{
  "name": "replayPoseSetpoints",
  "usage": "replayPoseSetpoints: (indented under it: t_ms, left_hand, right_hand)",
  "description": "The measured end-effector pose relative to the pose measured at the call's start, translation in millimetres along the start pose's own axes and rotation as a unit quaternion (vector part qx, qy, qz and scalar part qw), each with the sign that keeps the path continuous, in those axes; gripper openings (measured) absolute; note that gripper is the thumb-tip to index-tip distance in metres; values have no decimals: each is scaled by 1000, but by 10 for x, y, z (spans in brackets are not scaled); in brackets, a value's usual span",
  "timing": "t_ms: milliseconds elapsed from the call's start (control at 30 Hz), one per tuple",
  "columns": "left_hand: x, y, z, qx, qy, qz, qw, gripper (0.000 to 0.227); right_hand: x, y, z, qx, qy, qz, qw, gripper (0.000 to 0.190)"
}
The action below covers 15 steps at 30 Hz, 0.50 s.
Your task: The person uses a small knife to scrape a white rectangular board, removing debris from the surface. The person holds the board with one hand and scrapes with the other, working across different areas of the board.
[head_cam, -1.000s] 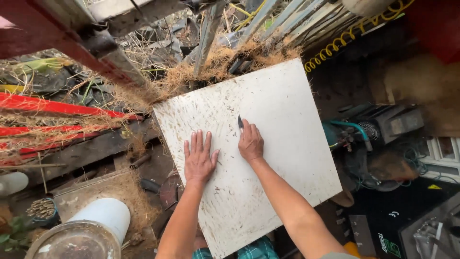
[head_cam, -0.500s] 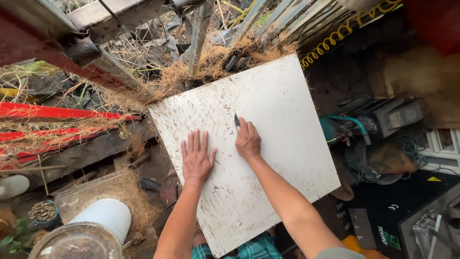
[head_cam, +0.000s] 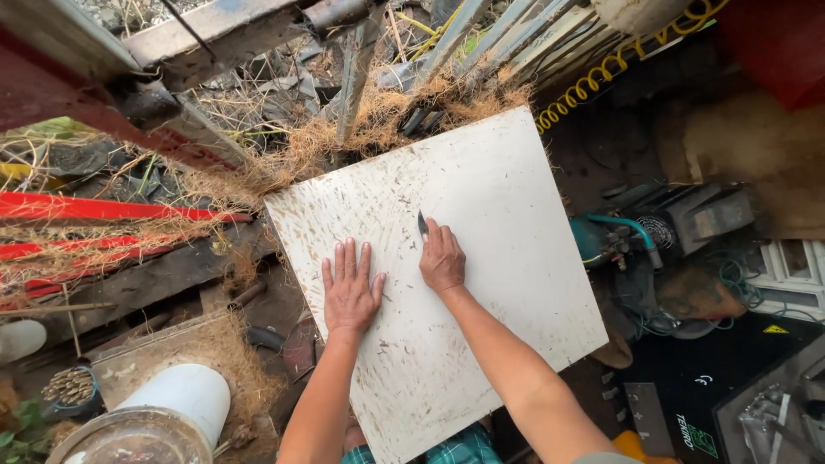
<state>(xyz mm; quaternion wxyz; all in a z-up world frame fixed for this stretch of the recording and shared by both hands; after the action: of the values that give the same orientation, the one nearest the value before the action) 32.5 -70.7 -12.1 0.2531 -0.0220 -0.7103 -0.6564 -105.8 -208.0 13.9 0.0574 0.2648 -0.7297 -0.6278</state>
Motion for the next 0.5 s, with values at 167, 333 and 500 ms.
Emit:
replayPoseSetpoints:
  t_ms: [167, 333, 500]
  left_hand:
    - [14, 8, 10, -1, -1, -1, 1000, 67]
    - [13, -9, -8, 7, -4, -1, 1000, 67]
    - [18, 9, 16, 11, -3, -5, 1000, 67]
  right_hand:
    - [-5, 13, 10, 7, 2, 1, 1000, 34]
    - [3, 7, -16, -3, -3, -8, 1000, 34]
    - [18, -10, 11, -4, -6, -3, 1000, 34]
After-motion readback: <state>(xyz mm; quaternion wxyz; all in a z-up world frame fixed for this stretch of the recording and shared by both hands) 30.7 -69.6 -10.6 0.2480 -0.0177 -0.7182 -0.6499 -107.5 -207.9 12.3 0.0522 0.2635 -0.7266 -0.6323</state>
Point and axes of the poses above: each hand's wrist, its own z-axis away from the middle knuckle, its own y-axis out of the back of the hand, x = y × z, the point moved 8 cm from there along -z, towards the middle knuckle, and after that the axes turned 8 degrees about -y, right-handed, at the moved point
